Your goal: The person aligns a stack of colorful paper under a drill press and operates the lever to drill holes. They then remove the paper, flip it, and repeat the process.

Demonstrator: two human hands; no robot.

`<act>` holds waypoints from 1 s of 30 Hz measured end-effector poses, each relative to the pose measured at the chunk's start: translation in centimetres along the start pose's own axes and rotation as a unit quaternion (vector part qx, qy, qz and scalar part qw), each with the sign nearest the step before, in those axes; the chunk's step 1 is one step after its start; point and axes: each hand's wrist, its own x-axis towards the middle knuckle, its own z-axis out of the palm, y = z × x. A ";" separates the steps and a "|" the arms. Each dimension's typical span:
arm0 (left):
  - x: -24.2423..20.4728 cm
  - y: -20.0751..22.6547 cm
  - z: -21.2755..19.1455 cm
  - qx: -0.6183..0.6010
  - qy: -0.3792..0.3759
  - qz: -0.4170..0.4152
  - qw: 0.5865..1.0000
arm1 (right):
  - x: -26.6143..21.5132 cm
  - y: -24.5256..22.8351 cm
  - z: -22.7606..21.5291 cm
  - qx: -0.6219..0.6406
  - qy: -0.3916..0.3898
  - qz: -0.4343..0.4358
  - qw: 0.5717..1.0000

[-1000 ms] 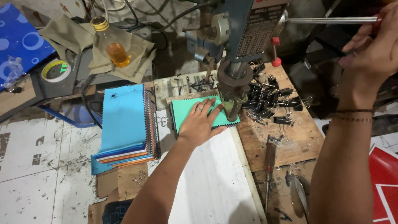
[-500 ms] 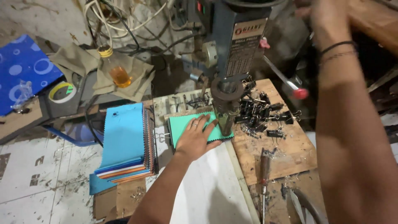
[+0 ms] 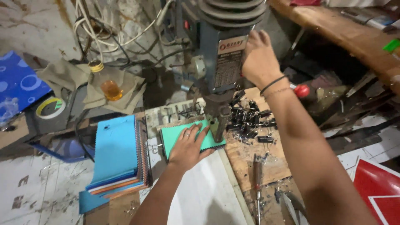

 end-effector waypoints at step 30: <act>-3.3 -1.2 2.7 0.338 -0.053 -0.020 0.939 | -8.7 -8.5 -9.2 -0.011 -0.034 0.095 0.995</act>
